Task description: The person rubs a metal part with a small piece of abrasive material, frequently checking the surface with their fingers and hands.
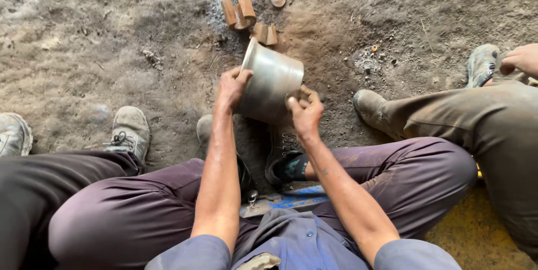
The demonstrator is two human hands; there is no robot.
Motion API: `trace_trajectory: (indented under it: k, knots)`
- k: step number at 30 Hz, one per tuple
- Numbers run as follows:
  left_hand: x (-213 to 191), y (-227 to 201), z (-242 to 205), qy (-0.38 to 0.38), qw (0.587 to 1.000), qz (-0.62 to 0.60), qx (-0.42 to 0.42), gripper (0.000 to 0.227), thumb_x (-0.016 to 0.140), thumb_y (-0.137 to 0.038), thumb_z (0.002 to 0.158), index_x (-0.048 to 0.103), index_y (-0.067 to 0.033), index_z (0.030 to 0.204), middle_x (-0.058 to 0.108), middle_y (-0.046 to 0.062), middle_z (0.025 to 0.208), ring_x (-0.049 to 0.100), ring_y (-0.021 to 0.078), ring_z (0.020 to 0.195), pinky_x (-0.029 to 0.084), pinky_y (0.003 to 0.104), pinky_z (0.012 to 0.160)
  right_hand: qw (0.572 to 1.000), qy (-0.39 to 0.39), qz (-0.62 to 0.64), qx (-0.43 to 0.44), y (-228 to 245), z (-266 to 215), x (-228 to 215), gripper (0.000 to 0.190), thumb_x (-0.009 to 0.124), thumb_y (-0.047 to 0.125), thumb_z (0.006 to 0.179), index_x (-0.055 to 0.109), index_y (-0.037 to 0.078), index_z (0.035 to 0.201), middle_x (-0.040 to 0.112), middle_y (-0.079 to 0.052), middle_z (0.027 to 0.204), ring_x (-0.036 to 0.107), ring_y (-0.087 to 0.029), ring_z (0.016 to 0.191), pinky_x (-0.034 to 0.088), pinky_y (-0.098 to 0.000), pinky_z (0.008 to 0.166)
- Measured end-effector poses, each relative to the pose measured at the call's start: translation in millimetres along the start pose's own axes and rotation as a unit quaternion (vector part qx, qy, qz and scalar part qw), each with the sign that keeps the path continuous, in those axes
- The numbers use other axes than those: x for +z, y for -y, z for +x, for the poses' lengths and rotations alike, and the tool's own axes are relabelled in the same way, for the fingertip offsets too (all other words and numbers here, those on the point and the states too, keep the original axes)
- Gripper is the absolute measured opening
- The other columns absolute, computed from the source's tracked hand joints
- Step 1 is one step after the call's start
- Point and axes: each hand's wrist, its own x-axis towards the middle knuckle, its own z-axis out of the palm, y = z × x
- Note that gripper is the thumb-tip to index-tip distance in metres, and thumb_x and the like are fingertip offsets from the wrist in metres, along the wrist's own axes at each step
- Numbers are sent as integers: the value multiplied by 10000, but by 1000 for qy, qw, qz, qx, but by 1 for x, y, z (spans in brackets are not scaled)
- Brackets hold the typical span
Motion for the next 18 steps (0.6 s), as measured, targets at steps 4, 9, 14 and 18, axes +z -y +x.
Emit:
trace_trajectory:
  k: [4,9,14,18]
  knots:
    - [-7,14,1,-21,997,35,-64,631,607,-642,916,791,-49,1027,776,116,888,729,211,844,561,385,801,983,8,-181,-19,13,-21,9,454,742,16,851,597,-36,1278,768,-183,1072,757,-211,910,607,-309,798]
    - [-5,1,-12,-40,986,117,-111,663,598,-677,888,786,-47,977,759,164,907,712,282,883,538,450,838,951,-9,-285,-123,31,-20,20,437,739,72,871,640,21,1295,749,-201,1176,760,-275,1068,622,-378,934]
    - [-1,-11,1,-66,963,241,-101,611,648,-652,895,757,-67,1029,704,251,1087,655,410,1048,494,510,928,746,52,-514,-422,12,-23,20,396,596,-10,958,633,-25,1351,630,-250,1392,608,-425,1320,460,-490,1157]
    - [16,-21,5,-110,964,239,-36,539,641,-529,830,699,-93,1143,728,248,1092,690,418,1035,506,525,913,733,96,-511,-439,2,-40,18,429,526,-32,942,633,-44,1357,619,-259,1407,593,-409,1328,441,-514,1168]
